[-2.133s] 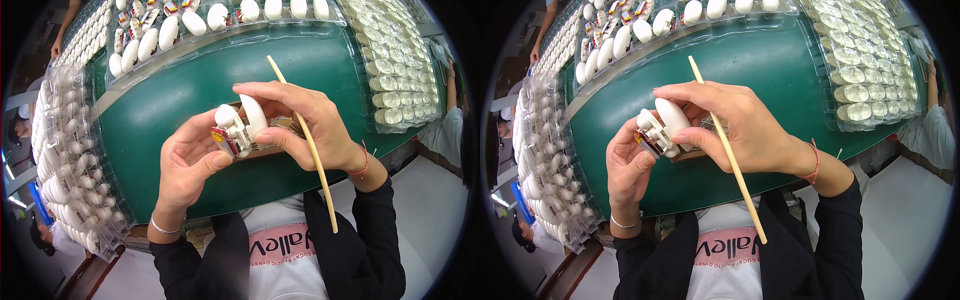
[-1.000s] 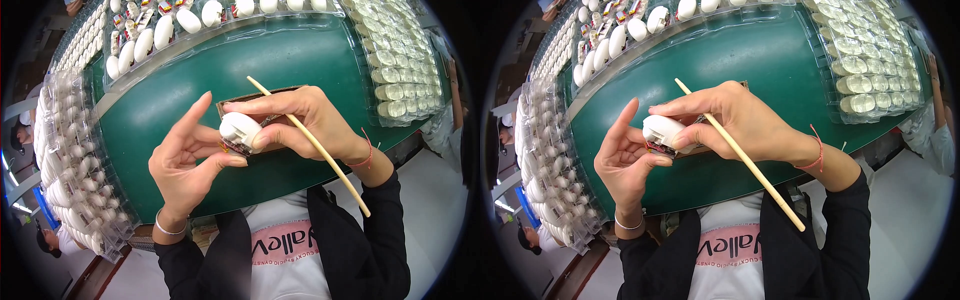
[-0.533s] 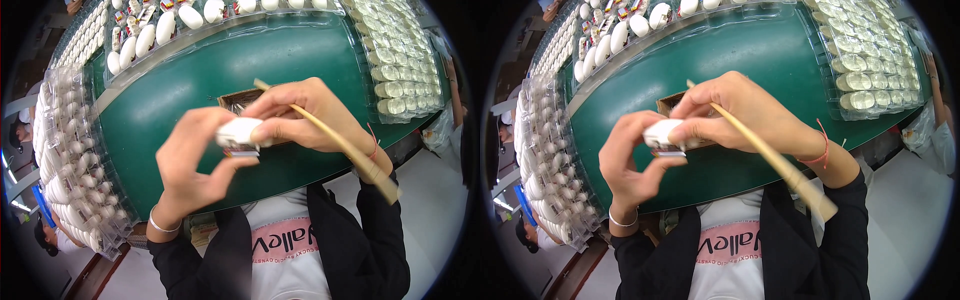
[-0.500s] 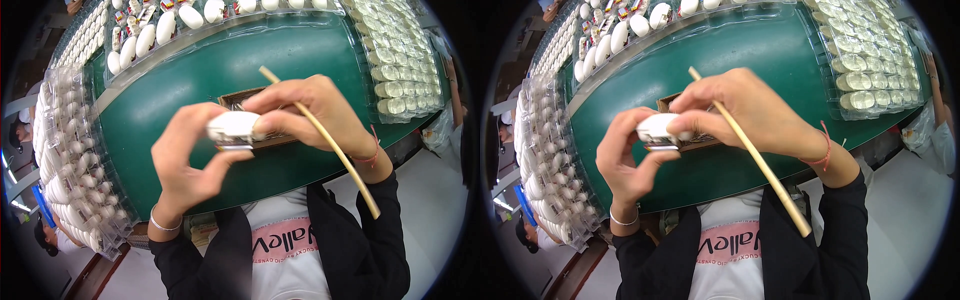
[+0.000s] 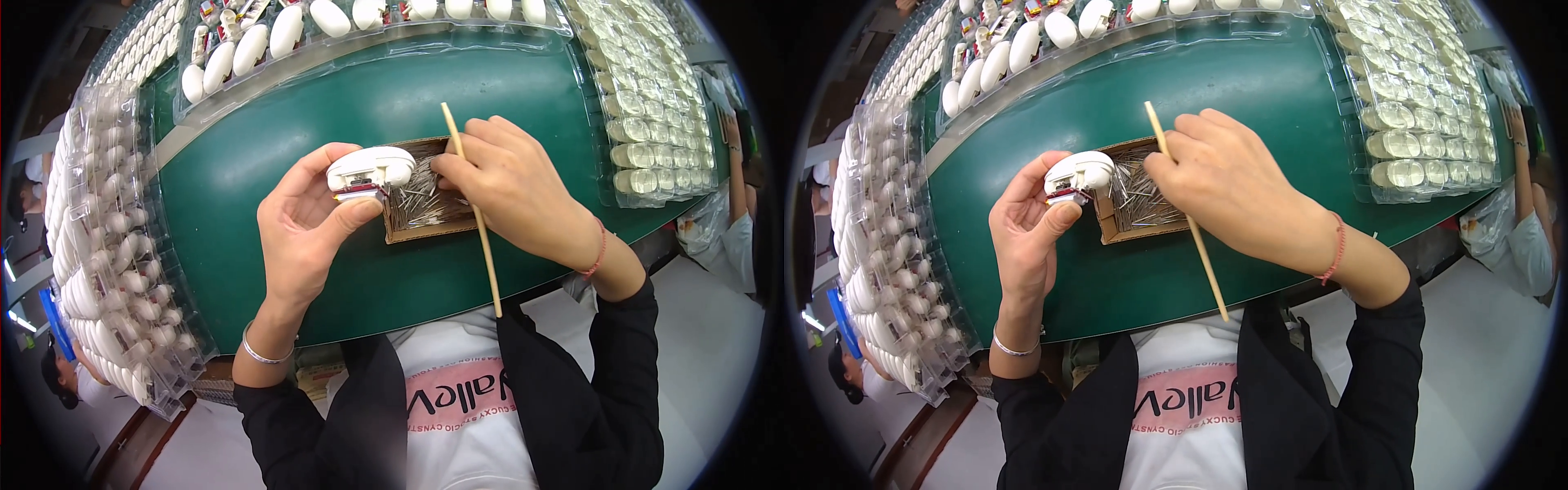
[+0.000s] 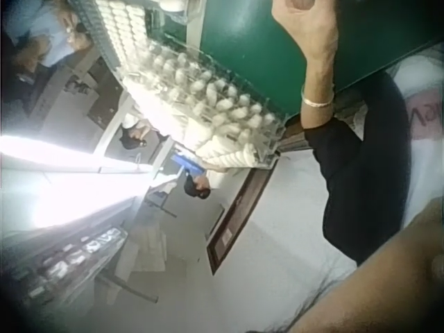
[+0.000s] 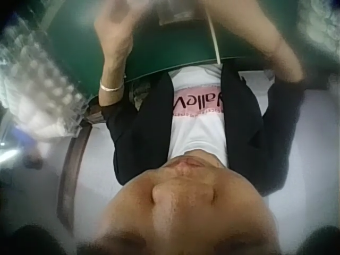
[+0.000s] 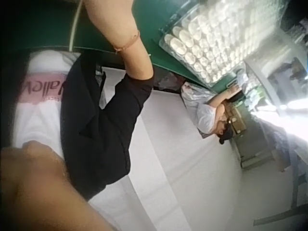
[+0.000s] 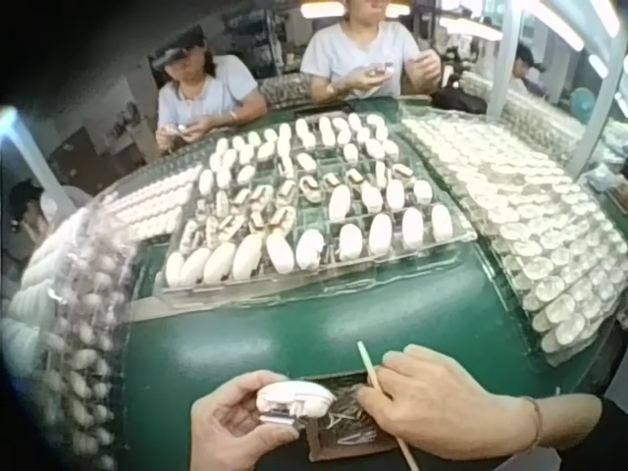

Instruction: The person assembles small electronic components, including circuit boards and batteries, into white plastic oval-shaped housings. This is done by hand, using a thin wooden stick to manipulate the internal components into place.

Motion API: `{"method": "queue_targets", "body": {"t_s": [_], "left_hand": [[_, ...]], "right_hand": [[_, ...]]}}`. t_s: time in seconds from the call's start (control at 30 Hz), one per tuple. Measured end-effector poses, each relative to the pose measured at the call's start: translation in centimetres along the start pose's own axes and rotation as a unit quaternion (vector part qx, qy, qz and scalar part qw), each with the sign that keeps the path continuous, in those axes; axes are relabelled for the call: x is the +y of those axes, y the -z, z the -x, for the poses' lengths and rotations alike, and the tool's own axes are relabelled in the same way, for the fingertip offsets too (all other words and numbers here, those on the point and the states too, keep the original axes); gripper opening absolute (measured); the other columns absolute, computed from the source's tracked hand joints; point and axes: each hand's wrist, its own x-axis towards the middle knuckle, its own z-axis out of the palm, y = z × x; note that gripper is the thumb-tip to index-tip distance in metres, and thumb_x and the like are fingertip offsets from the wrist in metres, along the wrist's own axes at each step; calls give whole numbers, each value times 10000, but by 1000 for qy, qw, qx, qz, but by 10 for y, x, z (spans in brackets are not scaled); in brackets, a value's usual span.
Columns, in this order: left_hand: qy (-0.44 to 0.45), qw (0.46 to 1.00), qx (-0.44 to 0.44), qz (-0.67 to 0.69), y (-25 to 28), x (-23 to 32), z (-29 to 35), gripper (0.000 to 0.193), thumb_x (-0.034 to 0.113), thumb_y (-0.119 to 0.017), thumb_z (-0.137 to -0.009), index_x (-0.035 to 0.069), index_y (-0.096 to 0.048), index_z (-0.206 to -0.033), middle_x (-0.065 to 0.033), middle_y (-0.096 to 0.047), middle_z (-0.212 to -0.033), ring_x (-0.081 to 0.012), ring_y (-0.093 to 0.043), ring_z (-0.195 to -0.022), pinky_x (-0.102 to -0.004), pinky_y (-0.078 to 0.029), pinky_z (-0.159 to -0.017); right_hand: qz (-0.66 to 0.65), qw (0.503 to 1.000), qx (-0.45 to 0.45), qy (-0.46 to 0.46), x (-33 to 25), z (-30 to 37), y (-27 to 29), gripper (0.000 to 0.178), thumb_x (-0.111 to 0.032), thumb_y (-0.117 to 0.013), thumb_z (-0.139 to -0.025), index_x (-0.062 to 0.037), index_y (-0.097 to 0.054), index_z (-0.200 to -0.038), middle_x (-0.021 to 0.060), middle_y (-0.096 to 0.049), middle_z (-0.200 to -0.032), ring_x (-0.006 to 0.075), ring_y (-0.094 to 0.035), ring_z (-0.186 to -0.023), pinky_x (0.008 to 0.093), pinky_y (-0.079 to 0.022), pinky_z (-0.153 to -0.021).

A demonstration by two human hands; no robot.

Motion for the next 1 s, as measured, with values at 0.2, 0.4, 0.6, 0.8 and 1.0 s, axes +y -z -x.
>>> {"method": "queue_targets", "body": {"t_s": [0.2,0.4,0.6,0.8,1.0], "left_hand": [[2,1000,18,23,1,1,1,465,-30,-746,-819,-92,-538,-1231,-143,-643,-1124,-183,-622,-1039,-317,-500,-943],[-1,1000,27,15,5,2,3,469,-26,-754,-812,-90,-544,-1226,-140,-645,-1121,-179,-622,-1039,-314,-498,-942],[10,999,51,15,5,2,0,473,-12,-764,-807,-85,-550,-1223,-135,-648,-1123,-173,-623,-1036,-306,-493,-935],[2,997,79,7,1,3,0,471,-8,-772,-798,-74,-558,-1213,-116,-643,-1125,-157,-622,-1021,-289,-488,-920],[-160,955,78,-236,-13,1,1,473,14,-828,-708,-54,-613,-1123,-88,-631,-1030,-151,-621,-908,-275,-512,-819]], "right_hand": [[-76,997,7,11,1,-10,-3,125,-58,-701,-742,-49,-628,-843,38,-602,-780,219,-575,-712,339,-406,-622],[-252,963,89,-25,4,-10,-9,114,-30,-726,-753,-65,-687,-855,47,-640,-740,217,-598,-666,327,-407,-632],[-291,951,88,-50,1,-10,-2,80,-22,-724,-773,-47,-689,-840,56,-658,-720,224,-587,-647,320,-436,-624],[-350,932,62,-65,-5,-10,0,90,-28,-735,-763,-42,-665,-817,68,-654,-732,235,-584,-640,325,-429,-602],[-211,971,113,2,-20,-10,1,161,-50,-769,-732,-54,-654,-845,82,-632,-756,252,-605,-661,347,-395,-566]]}}
